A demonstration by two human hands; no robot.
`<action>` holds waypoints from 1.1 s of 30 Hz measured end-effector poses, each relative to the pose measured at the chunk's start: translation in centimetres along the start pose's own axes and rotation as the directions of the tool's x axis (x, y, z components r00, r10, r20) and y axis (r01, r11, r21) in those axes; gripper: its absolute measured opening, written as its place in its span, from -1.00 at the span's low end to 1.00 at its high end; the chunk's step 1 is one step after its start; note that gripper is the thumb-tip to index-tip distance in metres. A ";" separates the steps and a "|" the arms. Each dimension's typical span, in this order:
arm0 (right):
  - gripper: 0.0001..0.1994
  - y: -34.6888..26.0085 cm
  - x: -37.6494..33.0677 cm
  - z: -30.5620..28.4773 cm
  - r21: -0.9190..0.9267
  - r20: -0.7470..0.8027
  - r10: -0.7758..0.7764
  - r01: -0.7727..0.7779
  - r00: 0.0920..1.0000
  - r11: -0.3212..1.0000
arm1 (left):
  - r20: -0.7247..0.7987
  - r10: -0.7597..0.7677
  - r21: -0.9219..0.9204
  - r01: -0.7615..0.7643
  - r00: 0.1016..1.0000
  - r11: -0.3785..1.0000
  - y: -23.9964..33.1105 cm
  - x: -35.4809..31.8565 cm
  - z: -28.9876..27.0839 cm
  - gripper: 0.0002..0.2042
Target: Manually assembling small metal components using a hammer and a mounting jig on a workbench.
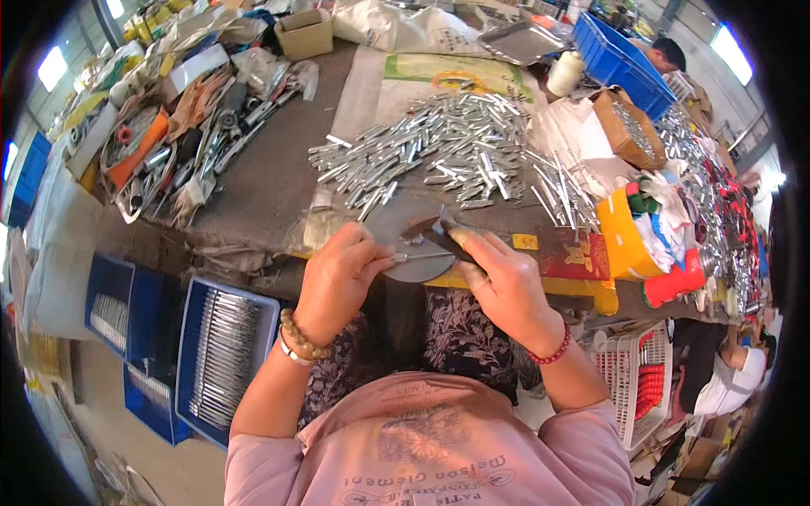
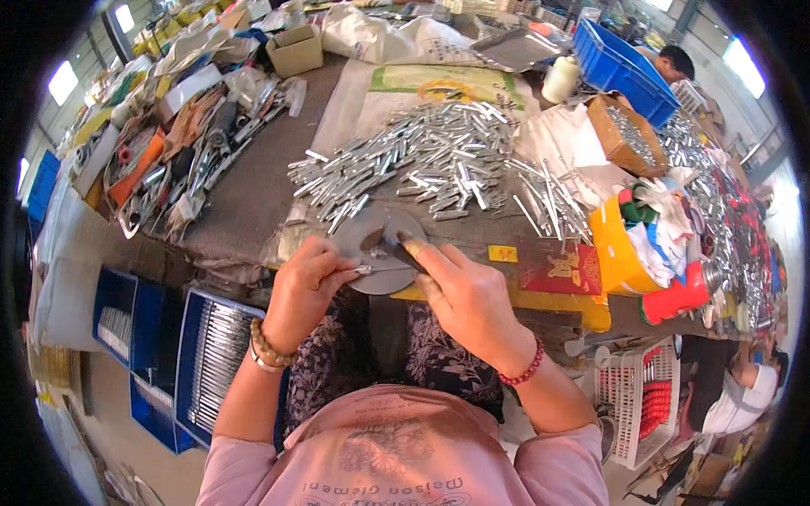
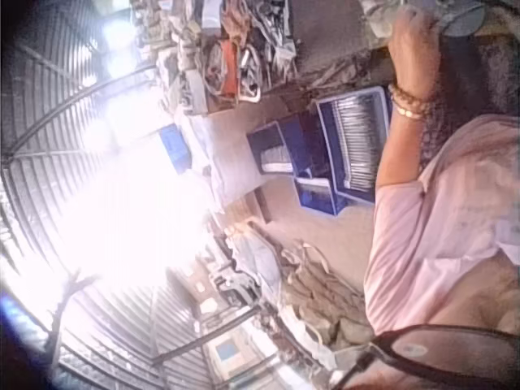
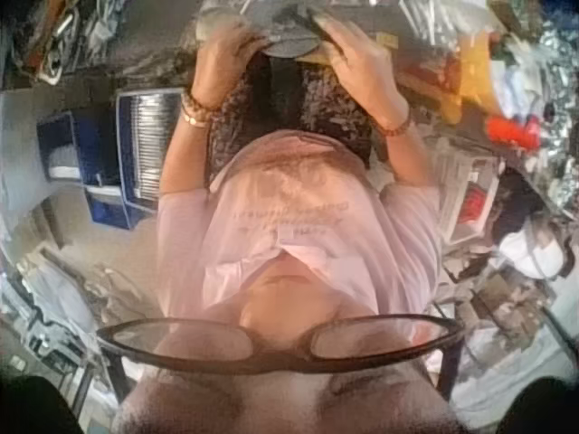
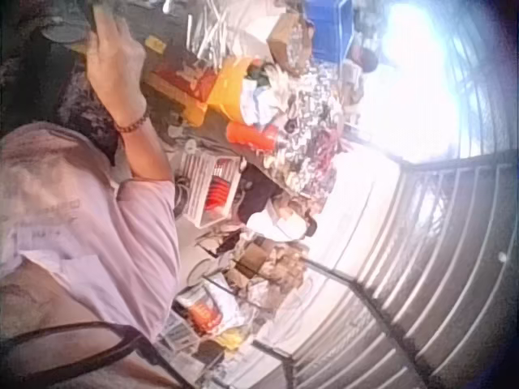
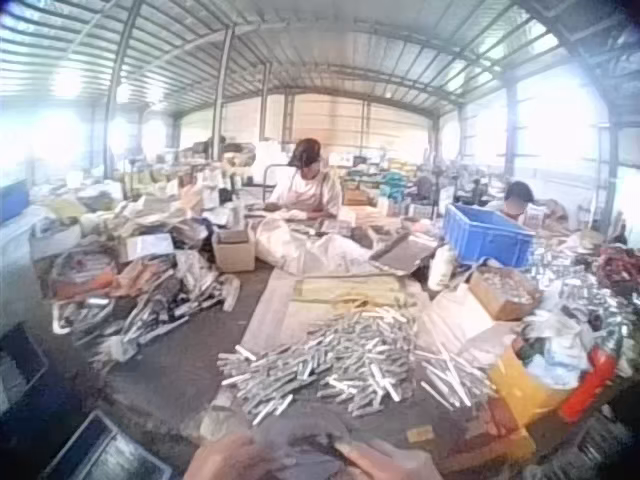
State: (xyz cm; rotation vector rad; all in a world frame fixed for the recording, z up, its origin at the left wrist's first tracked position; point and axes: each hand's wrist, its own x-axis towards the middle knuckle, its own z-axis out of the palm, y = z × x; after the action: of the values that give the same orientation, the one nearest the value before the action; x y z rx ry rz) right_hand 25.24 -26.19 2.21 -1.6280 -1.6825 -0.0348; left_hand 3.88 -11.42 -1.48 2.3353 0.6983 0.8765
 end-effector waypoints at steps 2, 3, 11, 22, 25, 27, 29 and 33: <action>-0.51 -0.4 -0.7 -0.3 -0.098 0.107 -0.011 0.022 0.994 0.995 | -0.003 0.056 -0.065 -0.056 0.998 0.996 0.3 0.2 -0.3 -0.82; -0.47 -0.9 -0.9 -0.3 -0.152 0.128 -0.001 0.021 0.992 0.988 | 0.000 0.052 -0.073 -0.051 0.999 0.996 0.1 0.1 -0.4 -0.80; -0.48 -2.1 -1.7 -0.2 -0.173 0.169 -0.057 0.087 0.984 0.981 | -0.007 0.057 -0.082 -0.057 0.998 0.995 -0.1 -0.2 -0.4 -0.80; -0.45 -2.0 -2.7 0.4 -0.044 -0.100 -0.112 0.108 0.989 0.993 | -0.015 0.020 -0.101 -0.021 1.000 0.995 -0.2 -0.1 -0.1 -0.83; -0.46 -2.0 -2.7 0.4 -0.179 0.207 0.002 0.036 0.978 0.983 | -0.008 -0.001 -0.049 0.001 1.000 0.999 -0.5 0.0 -0.2 -0.81; -0.45 -2.0 -2.2 0.2 0.021 0.124 0.065 -0.068 0.990 0.997 | 0.014 -0.002 -0.080 0.003 1.000 0.997 -0.5 0.0 -0.4 -0.81; -0.46 -1.8 -1.4 -0.3 0.101 0.049 0.058 -0.062 0.997 0.993 | 0.024 -0.006 -0.116 0.008 1.000 0.993 -0.6 0.1 -0.4 -0.81; -0.47 -2.4 -0.6 -1.8 0.101 -0.009 0.052 -0.051 0.999 0.994 | 0.074 -0.018 -0.162 0.030 0.997 0.986 -0.8 0.3 -0.8 -0.82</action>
State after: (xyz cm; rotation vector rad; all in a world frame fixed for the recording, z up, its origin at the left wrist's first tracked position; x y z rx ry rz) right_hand 24.01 -28.00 4.31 -1.5922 -1.6067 0.0656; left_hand 3.26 -10.39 -1.38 2.1973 0.6008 0.8029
